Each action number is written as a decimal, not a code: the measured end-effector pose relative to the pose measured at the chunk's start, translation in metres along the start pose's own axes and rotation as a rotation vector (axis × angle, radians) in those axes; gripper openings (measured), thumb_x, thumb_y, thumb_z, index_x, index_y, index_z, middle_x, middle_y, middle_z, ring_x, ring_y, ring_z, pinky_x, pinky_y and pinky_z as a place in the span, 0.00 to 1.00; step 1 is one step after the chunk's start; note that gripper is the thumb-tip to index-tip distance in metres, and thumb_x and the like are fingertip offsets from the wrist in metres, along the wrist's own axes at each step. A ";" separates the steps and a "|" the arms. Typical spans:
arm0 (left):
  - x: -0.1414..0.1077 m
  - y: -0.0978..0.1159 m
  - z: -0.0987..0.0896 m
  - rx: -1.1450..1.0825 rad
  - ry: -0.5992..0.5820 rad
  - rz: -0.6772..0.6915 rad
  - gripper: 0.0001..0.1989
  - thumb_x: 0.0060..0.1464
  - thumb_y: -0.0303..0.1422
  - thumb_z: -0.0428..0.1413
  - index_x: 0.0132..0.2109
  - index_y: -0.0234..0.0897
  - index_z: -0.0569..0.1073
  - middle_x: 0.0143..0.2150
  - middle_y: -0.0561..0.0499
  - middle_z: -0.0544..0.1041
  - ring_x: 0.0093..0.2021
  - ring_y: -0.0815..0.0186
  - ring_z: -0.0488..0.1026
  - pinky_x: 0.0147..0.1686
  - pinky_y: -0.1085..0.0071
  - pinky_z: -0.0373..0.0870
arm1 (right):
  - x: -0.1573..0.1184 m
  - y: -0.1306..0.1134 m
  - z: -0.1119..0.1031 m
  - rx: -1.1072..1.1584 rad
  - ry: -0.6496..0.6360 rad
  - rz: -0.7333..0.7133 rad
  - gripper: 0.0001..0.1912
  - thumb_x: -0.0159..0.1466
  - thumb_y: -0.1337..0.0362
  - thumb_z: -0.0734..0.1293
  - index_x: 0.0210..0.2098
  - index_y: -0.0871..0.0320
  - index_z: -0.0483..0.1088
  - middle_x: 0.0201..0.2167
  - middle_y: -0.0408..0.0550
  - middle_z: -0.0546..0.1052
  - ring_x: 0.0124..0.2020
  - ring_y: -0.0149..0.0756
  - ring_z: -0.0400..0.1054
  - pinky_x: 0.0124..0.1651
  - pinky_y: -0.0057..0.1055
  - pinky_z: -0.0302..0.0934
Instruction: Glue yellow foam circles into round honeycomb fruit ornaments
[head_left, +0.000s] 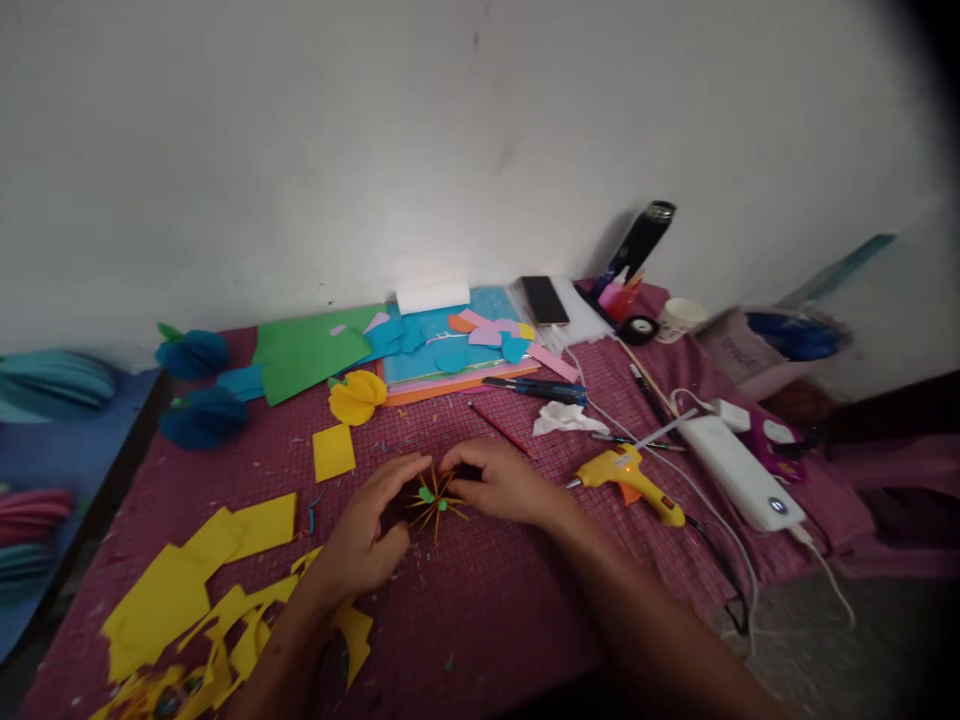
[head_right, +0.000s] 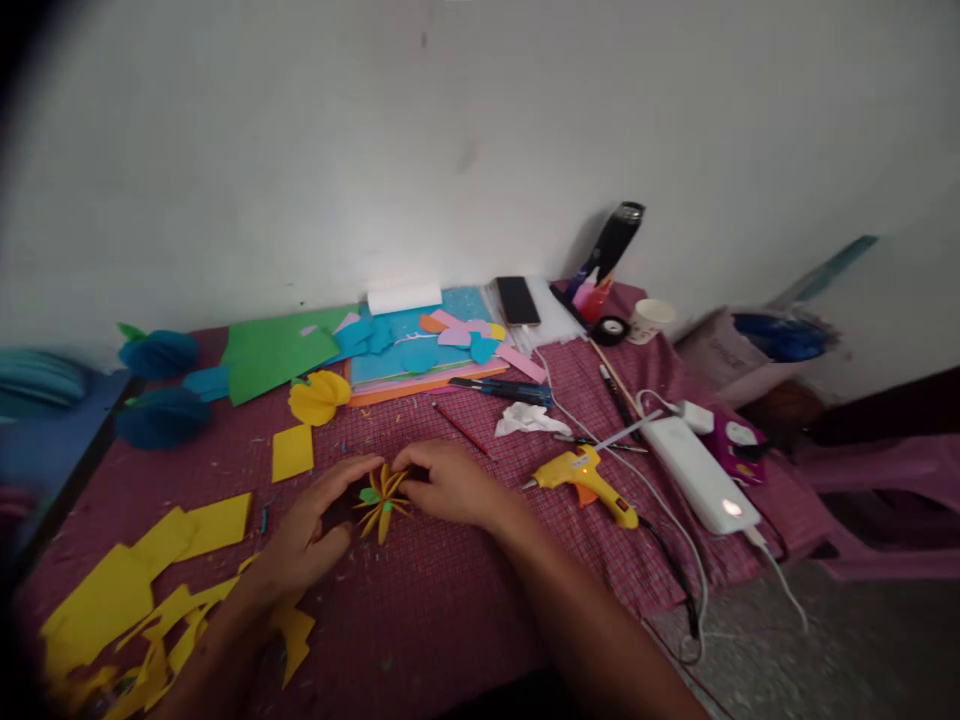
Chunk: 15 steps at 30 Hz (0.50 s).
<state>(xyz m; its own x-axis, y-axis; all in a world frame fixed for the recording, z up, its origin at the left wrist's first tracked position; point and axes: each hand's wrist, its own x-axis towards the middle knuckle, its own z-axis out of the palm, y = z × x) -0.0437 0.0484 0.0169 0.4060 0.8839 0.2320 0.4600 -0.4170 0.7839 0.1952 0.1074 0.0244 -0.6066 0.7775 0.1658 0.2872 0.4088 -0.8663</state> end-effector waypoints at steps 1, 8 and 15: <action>0.000 -0.001 0.000 0.000 -0.005 0.002 0.39 0.48 0.21 0.49 0.68 0.45 0.65 0.67 0.44 0.69 0.67 0.51 0.67 0.66 0.45 0.63 | 0.001 0.001 0.000 -0.010 -0.004 -0.016 0.06 0.63 0.73 0.69 0.37 0.57 0.76 0.34 0.43 0.80 0.36 0.32 0.73 0.42 0.28 0.65; 0.001 0.002 -0.001 0.017 0.003 -0.028 0.37 0.49 0.21 0.50 0.67 0.44 0.67 0.66 0.44 0.71 0.66 0.52 0.68 0.66 0.46 0.65 | 0.003 0.004 0.000 -0.090 -0.011 -0.061 0.06 0.63 0.73 0.69 0.36 0.56 0.77 0.33 0.43 0.81 0.36 0.32 0.73 0.43 0.28 0.64; -0.001 -0.005 -0.004 0.064 0.005 -0.026 0.36 0.50 0.23 0.51 0.67 0.46 0.67 0.66 0.45 0.71 0.66 0.52 0.69 0.65 0.48 0.66 | 0.002 -0.001 -0.004 -0.133 -0.010 -0.047 0.06 0.62 0.73 0.69 0.35 0.56 0.76 0.35 0.43 0.81 0.37 0.33 0.74 0.43 0.28 0.63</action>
<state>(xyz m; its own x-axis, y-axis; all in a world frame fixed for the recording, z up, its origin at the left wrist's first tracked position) -0.0497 0.0500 0.0153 0.3892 0.8956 0.2154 0.5197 -0.4065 0.7515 0.1960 0.1107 0.0272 -0.6293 0.7511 0.1994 0.3532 0.5050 -0.7875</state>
